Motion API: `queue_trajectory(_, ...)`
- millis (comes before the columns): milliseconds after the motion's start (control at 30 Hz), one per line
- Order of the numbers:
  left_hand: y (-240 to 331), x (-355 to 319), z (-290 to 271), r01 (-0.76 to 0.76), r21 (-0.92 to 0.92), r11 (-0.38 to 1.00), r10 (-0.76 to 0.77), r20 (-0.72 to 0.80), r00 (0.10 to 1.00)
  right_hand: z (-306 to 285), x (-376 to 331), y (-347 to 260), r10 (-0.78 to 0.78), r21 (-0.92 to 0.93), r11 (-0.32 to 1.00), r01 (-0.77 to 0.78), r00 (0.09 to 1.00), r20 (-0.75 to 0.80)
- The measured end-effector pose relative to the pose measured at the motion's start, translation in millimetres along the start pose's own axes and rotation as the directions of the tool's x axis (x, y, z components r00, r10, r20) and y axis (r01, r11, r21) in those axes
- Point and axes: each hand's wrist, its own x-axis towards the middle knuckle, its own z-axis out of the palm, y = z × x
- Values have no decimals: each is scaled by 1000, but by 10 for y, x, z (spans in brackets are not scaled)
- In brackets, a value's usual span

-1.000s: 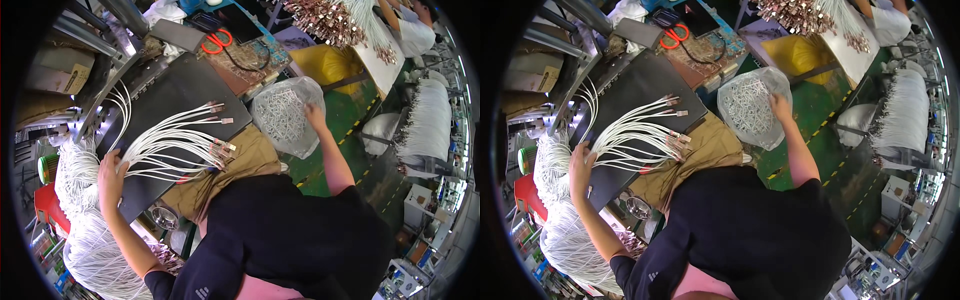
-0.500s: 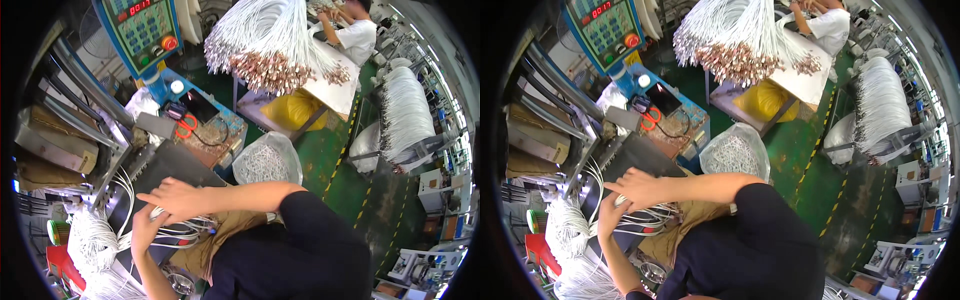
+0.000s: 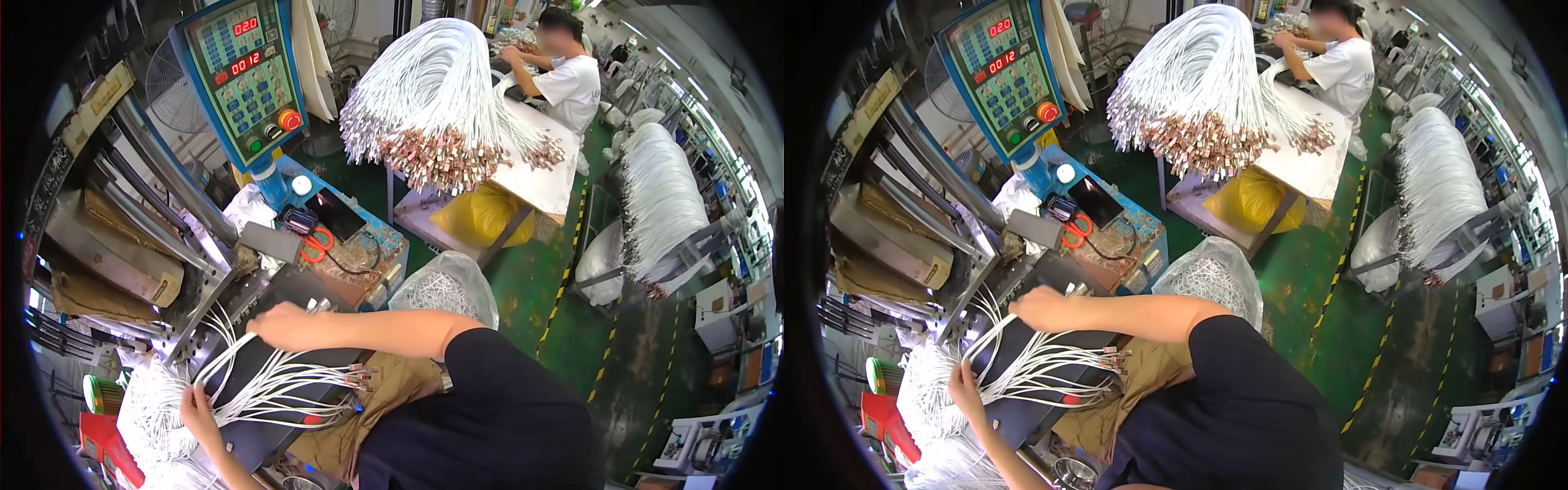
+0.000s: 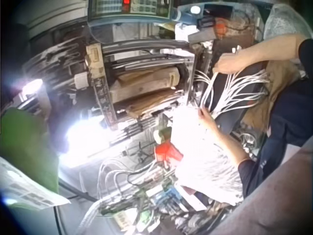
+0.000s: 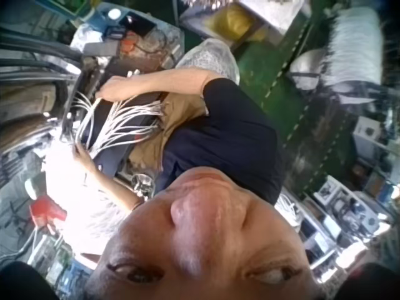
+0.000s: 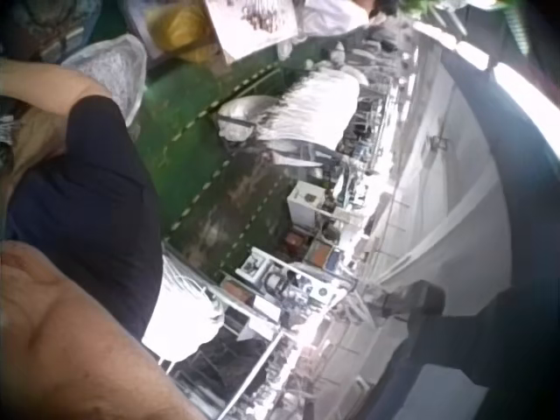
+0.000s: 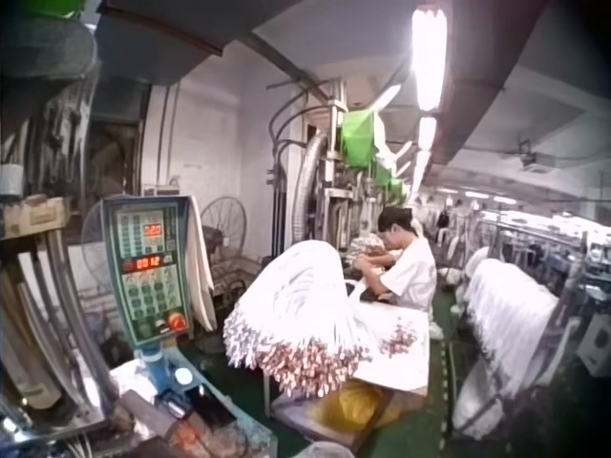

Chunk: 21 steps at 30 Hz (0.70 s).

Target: Organizing and feeding bundles of white wires into a specialized wire-processing machine at a manual assembly station.

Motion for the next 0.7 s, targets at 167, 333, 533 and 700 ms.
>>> queue_trajectory(167,93,-38,158,-44,135,990,14,213,977,-130,-159,148,-91,-442,895,55,994,-60)
queue_trajectory(333,-138,75,29,-126,-35,991,114,-242,964,-213,-180,251,-28,-388,921,41,999,41)
queue_trajectory(533,451,-61,559,-295,277,914,221,270,937,-80,-236,-261,-98,-135,985,107,993,71)
queue_trajectory(700,297,29,535,-466,168,869,394,335,856,305,22,-150,-113,-223,967,124,992,59)
